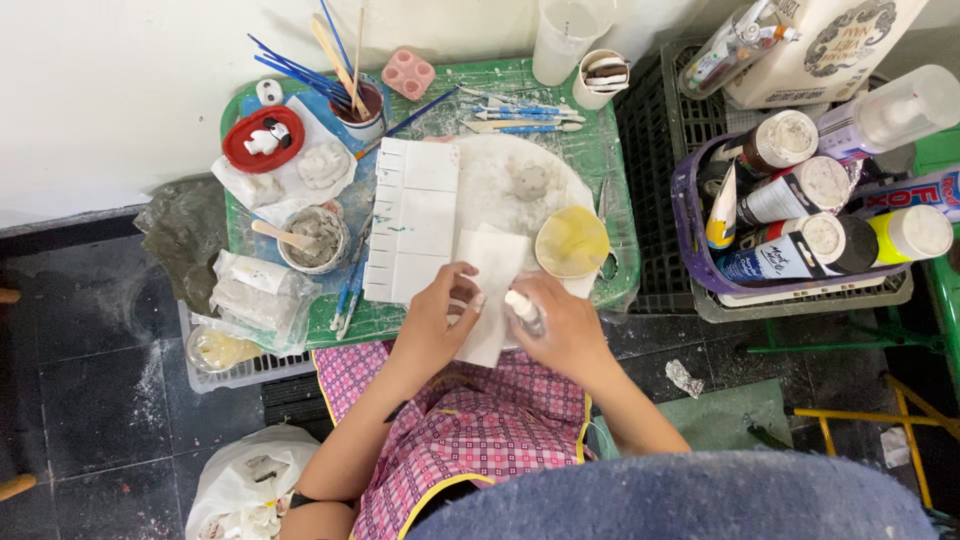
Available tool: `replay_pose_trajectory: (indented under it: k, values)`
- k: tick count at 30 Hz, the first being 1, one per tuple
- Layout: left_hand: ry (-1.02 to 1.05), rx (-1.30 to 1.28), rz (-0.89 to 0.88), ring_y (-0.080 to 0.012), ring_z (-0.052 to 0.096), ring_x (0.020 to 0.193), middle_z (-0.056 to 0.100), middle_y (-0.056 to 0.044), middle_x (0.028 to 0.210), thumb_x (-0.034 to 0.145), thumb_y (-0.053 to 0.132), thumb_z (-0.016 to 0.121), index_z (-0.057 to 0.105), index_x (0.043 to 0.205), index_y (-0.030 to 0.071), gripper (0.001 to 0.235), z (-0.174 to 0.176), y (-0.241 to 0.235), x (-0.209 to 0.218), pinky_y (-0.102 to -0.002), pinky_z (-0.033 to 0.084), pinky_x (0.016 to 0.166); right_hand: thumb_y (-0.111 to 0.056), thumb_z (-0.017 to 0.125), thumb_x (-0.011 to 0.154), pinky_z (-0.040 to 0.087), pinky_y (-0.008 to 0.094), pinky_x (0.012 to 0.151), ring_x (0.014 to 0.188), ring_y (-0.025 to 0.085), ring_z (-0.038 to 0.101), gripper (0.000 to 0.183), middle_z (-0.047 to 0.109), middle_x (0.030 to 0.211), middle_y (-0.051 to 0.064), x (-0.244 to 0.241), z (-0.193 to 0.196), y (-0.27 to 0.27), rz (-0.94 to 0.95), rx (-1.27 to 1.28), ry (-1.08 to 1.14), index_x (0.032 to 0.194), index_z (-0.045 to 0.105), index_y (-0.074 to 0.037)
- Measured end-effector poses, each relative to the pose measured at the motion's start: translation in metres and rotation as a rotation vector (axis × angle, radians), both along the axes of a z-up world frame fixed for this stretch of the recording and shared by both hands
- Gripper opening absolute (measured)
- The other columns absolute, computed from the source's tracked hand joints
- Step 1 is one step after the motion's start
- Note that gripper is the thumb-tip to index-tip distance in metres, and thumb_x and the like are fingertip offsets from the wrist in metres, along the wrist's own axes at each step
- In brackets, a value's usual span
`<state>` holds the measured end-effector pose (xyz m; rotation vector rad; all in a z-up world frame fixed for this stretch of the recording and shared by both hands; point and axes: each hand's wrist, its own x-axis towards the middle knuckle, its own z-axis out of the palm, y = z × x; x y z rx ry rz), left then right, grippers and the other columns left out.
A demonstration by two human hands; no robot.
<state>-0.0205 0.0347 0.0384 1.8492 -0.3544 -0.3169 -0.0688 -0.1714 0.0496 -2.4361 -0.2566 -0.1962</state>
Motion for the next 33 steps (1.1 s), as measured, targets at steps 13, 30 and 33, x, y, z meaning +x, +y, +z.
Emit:
replay_pose_trajectory:
  k: [13,30,33]
  values:
    - [0.041,0.39,0.073,-0.0266,0.075,0.069,0.077,-0.008,0.084,0.091,0.023,0.069,0.067,0.106,0.011,0.019,0.009,0.056,-0.025,-0.04,0.055,0.062,-0.025,0.081,0.079,0.057,0.041,0.067,0.079,0.03,0.074,0.034,0.073,0.091,0.009,-0.021,-0.012,0.026,0.174,-0.082,0.206,0.109,0.07,-0.014]
    - [-0.014,0.153,-0.073,-0.0241,0.067,0.057,0.073,-0.007,0.079,0.093,0.019,0.064,0.063,0.121,0.01,0.029,-0.002,-0.005,-0.011,-0.039,0.05,0.055,-0.007,0.085,0.076,0.052,0.024,0.068,0.081,0.005,0.061,0.042,0.064,0.092,-0.001,-0.049,-0.081,-0.062,-0.221,0.833,0.348,0.11,0.059,-0.005]
    - [-0.182,0.167,-0.077,-0.0269,0.069,0.066,0.073,-0.008,0.085,0.099,0.022,0.063,0.066,0.11,0.01,0.016,-0.016,0.001,-0.013,-0.04,0.051,0.059,-0.007,0.085,0.077,0.051,0.024,0.066,0.078,0.005,0.061,0.04,0.064,0.09,0.0,-0.047,-0.083,-0.064,-0.246,0.876,0.344,0.107,0.059,-0.005]
